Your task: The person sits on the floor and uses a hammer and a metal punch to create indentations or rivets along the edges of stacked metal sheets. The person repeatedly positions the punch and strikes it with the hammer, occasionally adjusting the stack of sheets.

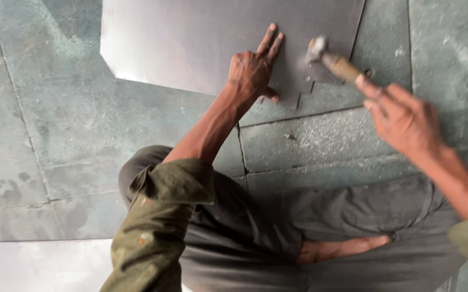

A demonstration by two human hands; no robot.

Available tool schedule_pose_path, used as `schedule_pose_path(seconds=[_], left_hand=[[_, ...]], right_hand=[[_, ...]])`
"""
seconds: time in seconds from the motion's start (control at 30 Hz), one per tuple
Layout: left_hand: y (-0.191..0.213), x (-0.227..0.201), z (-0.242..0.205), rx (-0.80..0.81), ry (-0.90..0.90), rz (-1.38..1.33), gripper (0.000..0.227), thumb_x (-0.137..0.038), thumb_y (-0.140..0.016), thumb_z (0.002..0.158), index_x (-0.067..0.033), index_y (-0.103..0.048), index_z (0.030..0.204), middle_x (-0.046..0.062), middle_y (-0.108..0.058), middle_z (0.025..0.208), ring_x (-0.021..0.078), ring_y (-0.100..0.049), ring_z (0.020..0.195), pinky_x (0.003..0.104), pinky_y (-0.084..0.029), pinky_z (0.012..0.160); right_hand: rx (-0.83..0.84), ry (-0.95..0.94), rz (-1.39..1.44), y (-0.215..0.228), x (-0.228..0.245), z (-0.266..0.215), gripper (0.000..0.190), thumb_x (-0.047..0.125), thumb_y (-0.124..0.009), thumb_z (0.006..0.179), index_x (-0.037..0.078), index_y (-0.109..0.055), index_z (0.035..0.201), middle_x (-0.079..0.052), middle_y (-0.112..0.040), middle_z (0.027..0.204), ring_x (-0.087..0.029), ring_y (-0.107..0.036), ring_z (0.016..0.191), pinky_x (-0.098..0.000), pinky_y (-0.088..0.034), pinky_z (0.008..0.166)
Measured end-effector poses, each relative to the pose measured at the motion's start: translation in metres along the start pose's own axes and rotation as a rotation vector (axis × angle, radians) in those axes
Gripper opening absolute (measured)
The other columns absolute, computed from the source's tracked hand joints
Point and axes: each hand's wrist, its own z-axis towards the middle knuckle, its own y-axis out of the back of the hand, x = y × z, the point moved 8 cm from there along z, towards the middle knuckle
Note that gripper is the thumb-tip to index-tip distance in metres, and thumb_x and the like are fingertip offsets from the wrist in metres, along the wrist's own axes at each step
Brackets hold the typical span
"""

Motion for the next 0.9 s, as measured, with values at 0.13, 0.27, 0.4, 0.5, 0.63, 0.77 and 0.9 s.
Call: schedule_pose_path(seconds=[0.13, 0.27, 0.4, 0.5, 0.63, 0.77, 0.9], left_hand=[[0.003, -0.006, 0.011, 0.034, 0.011, 0.028, 0.164, -0.08, -0.086, 0.039, -0.0183, 0.0, 0.165, 0.013, 0.005, 0.171, 0.0191, -0.067, 0.077, 0.031, -0.055, 0.069], [-0.005, -0.007, -0.005, 0.028, 0.032, 0.042, 0.165, -0.082, -0.085, 0.039, -0.0181, -0.001, 0.165, 0.014, 0.004, 0.171, 0.0194, -0.065, 0.074, 0.032, -0.054, 0.068], [0.024, -0.001, 0.004, 0.02, 0.056, 0.083, 0.164, -0.081, -0.084, 0.037, -0.02, -0.001, 0.165, 0.012, 0.003, 0.171, 0.0174, -0.064, 0.072, 0.03, -0.053, 0.067], [0.005, -0.009, 0.005, -0.002, 0.034, 0.082, 0.166, -0.082, -0.084, 0.036, -0.0179, -0.003, 0.165, 0.013, 0.001, 0.172, 0.0187, -0.065, 0.073, 0.032, -0.053, 0.065], [-0.002, -0.004, -0.001, -0.011, 0.03, 0.1, 0.163, -0.083, -0.08, 0.039, -0.0177, -0.002, 0.166, 0.014, 0.001, 0.172, 0.018, -0.066, 0.073, 0.031, -0.051, 0.065], [0.018, -0.006, 0.01, -0.029, 0.059, 0.179, 0.166, -0.088, -0.08, 0.038, -0.0186, 0.0, 0.165, 0.013, 0.003, 0.171, 0.0193, -0.066, 0.077, 0.033, -0.051, 0.068], [-0.005, -0.012, -0.006, 0.069, 0.064, 0.111, 0.165, -0.086, -0.08, 0.04, -0.0197, 0.004, 0.166, 0.011, 0.007, 0.173, 0.019, -0.067, 0.075, 0.032, -0.052, 0.067]], right_hand=[[-0.209, 0.055, 0.189, 0.036, 0.009, -0.02, 0.053, 0.013, -0.066, 0.107, 0.019, -0.052, 0.158, -0.011, -0.066, 0.095, -0.019, -0.058, 0.067, -0.0349, -0.049, 0.058], [-0.151, 0.1, 0.141, 0.021, 0.024, -0.032, 0.049, 0.011, -0.066, 0.105, 0.014, -0.057, 0.153, -0.013, -0.066, 0.091, -0.022, -0.059, 0.063, -0.0356, -0.05, 0.054], [0.008, -0.008, 0.047, 0.014, 0.011, -0.025, 0.053, 0.014, -0.068, 0.102, 0.015, -0.059, 0.154, -0.012, -0.068, 0.082, -0.024, -0.06, 0.059, -0.0395, -0.05, 0.055], [-0.35, 0.128, 0.31, 0.037, 0.014, -0.042, 0.046, 0.011, -0.064, 0.11, 0.007, -0.053, 0.155, -0.017, -0.066, 0.101, -0.024, -0.066, 0.077, -0.0362, -0.052, 0.065], [-0.256, 0.036, 0.236, 0.018, 0.014, -0.044, 0.046, 0.008, -0.066, 0.101, 0.008, -0.061, 0.146, -0.018, -0.071, 0.098, -0.025, -0.066, 0.074, -0.0369, -0.052, 0.06], [-0.292, 0.056, 0.194, 0.023, -0.001, -0.039, 0.05, 0.005, -0.067, 0.107, 0.007, -0.055, 0.155, -0.019, -0.068, 0.098, -0.027, -0.066, 0.08, -0.0383, -0.054, 0.068], [-0.422, 0.1, 0.369, 0.022, 0.005, -0.057, 0.048, 0.002, -0.064, 0.11, 0.023, -0.057, 0.152, -0.014, -0.064, 0.095, -0.023, -0.064, 0.074, -0.0341, -0.05, 0.061]])
